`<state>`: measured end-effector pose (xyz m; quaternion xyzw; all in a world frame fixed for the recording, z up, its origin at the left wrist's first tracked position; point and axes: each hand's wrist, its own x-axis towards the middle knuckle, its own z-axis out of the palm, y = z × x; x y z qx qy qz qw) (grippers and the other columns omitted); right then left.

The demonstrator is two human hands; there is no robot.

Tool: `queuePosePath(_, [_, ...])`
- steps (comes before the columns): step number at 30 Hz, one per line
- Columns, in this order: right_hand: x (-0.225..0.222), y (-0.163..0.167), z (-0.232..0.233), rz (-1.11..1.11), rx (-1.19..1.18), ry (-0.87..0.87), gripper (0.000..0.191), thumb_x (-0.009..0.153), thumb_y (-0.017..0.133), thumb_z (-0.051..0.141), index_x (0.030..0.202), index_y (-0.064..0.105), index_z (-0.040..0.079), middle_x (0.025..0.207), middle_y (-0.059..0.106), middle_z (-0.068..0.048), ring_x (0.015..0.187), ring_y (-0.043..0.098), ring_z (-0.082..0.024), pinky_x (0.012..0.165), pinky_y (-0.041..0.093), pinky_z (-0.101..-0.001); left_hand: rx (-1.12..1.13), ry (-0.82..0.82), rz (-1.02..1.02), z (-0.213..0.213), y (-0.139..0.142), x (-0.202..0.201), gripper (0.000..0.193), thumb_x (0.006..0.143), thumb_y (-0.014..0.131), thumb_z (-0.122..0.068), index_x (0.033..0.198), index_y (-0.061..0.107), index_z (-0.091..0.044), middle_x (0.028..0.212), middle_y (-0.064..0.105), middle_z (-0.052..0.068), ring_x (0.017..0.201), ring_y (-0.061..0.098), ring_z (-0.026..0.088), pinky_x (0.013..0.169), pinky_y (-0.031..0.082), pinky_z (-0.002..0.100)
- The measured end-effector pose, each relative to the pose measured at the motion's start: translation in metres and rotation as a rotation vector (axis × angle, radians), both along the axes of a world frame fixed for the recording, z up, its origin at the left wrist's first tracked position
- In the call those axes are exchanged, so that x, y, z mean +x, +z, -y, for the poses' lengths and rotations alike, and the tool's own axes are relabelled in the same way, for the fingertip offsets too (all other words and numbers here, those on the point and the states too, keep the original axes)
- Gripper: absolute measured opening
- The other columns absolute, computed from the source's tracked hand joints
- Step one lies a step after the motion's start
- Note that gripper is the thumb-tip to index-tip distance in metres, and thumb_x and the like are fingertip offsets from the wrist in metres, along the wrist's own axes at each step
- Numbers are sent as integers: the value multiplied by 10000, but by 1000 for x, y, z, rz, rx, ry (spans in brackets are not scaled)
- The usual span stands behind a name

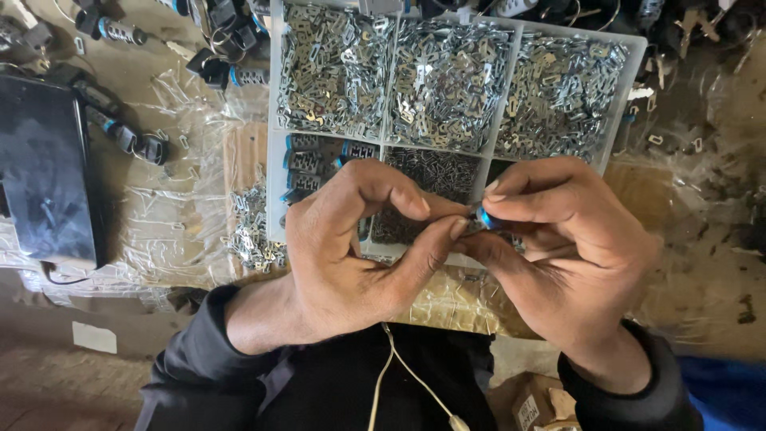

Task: The person assembles small lock cylinder components at a workbench. They pick tiny metal pins and springs from a compartment tray, insert them by hand into a blue-topped cylinder body held in both hands, and place finished cylinders with a large pile of completed padlock parts on the table.

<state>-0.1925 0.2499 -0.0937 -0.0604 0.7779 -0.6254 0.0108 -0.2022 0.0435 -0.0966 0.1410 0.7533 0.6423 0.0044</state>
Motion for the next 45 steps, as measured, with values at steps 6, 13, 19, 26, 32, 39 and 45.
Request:
queuePosePath(6, [3,-2,-2,-47,72,49,299,902,849,-54,1127,656,-13,1187,653,-131,941,722,-77,739,632,-150,17,8,-30,2,-4,3,280,1019,801,-7,1107,535,-20,962,735,96,978,817,168,751,660,209])
queuePosePath(13, [3,0,1,-7,15,43,295,898,817,-83,1131,647,-20,1201,630,-132,1001,723,-109,826,665,-199,-84,14,-109,3,1,-1,304,970,835,-15,1044,541,-29,967,715,98,926,817,168,696,622,212])
queuePosePath(19, [3,-3,-2,-31,-17,74,289,925,813,-73,1161,656,-17,1202,633,-137,1001,737,-113,827,692,-196,-8,24,8,1,4,-3,270,914,779,13,998,523,1,923,737,104,912,803,195,719,638,263])
queuePosePath(26, [4,-5,-2,-38,18,64,263,928,808,-73,1134,650,-29,1188,634,-144,1013,743,-134,832,694,-210,-106,13,-131,2,1,-2,307,953,836,-16,1044,544,-26,928,720,121,907,814,182,700,631,215])
queuePosePath(32, [5,-5,-2,-19,-48,77,267,929,808,-75,1127,640,-15,1187,625,-133,1022,728,-117,845,692,-209,-19,15,-16,2,4,-1,289,967,808,-17,1052,531,-17,932,739,73,929,813,165,725,640,221])
queuePosePath(39, [2,0,1,-45,46,48,275,891,849,-53,1083,660,-2,1171,652,-113,981,729,-93,792,669,-182,-113,-1,-109,3,5,-2,316,958,862,-34,1046,559,-36,943,706,70,926,812,153,710,618,217])
queuePosePath(45, [0,5,1,-47,165,46,243,812,865,-43,990,704,1,1116,684,-134,898,731,-117,688,618,-192,-112,-42,-14,8,3,-2,311,910,875,-44,1044,595,-28,962,708,85,889,778,143,737,616,244])
